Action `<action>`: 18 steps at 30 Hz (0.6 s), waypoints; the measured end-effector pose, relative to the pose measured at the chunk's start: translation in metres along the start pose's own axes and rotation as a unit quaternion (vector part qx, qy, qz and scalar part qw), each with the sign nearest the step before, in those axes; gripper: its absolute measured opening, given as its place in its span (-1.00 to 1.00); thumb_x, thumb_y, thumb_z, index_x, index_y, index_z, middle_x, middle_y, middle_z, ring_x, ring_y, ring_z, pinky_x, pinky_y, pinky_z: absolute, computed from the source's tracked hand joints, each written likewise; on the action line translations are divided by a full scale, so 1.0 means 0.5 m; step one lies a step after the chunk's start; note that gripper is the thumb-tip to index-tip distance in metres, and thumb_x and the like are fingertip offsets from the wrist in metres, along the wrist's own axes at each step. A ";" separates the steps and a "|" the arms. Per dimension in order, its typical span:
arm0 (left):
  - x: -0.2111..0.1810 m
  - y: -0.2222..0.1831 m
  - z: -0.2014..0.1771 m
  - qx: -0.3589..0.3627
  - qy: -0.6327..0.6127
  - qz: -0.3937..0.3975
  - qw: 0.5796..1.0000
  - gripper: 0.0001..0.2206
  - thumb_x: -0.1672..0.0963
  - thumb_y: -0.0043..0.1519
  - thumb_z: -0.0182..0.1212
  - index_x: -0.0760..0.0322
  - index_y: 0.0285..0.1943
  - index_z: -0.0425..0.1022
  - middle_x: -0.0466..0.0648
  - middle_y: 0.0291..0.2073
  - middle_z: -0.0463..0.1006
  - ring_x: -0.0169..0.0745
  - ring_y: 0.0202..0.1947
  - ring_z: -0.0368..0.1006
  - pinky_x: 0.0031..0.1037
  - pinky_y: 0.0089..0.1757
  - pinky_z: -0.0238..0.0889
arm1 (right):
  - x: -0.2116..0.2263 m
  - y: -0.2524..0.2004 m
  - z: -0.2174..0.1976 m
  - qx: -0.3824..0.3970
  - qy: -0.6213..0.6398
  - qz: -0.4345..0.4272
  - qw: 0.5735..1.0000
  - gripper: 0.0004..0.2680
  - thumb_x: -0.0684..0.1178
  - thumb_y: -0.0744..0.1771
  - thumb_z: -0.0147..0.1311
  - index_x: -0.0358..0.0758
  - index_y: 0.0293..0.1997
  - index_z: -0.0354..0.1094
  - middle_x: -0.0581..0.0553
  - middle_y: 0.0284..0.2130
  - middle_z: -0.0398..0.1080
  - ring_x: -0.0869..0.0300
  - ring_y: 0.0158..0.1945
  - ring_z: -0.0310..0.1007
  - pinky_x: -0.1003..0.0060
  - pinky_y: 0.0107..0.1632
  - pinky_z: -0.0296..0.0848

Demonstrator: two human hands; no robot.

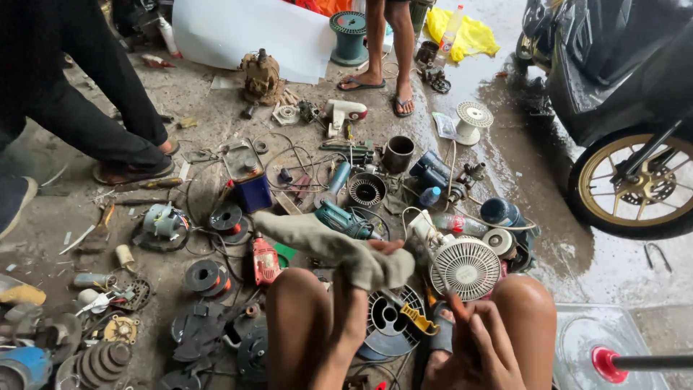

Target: Disassembling a transformer component using a screwdriver and hands on a workshop floor.

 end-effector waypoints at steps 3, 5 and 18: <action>0.114 -0.069 0.014 -0.018 0.015 -0.008 1.000 -0.58 0.01 0.26 -0.11 0.39 0.12 0.43 0.10 0.11 0.59 -0.11 0.07 0.51 -0.31 0.10 0.32 | -0.040 0.043 0.044 0.256 -0.029 0.141 0.956 -0.44 -0.06 0.21 -0.02 -0.31 0.42 0.19 -0.14 -0.02 0.15 0.26 -0.25 0.30 0.41 -0.14 0.42; 0.178 -0.103 0.010 -0.027 0.027 -0.014 0.999 -0.58 0.04 0.27 -0.10 0.38 0.21 0.38 0.09 0.18 0.54 -0.12 0.13 0.47 -0.34 0.14 0.27 | -0.078 0.023 0.082 0.276 -0.052 0.196 0.939 -0.58 -0.06 0.27 0.00 -0.23 0.30 0.10 -0.17 -0.12 0.35 0.15 -0.31 0.47 0.25 -0.22 0.47; 0.228 -0.129 -0.074 -0.185 0.117 -0.118 0.969 -0.68 0.21 0.15 0.04 0.38 0.10 0.45 0.03 -0.38 0.59 -0.26 -0.59 0.33 -0.48 -0.54 0.28 | -0.025 0.109 0.018 0.313 0.002 0.314 0.897 -0.82 -0.06 0.31 0.10 -0.24 -0.07 0.56 0.00 -0.63 0.57 0.34 -0.63 0.49 0.46 -0.53 0.46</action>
Point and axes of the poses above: each hand's wrist, its own y-axis towards the middle knuckle, its own z-axis out of the palm, x = y × z, the point moved 6 cm from there along y, towards the middle knuckle
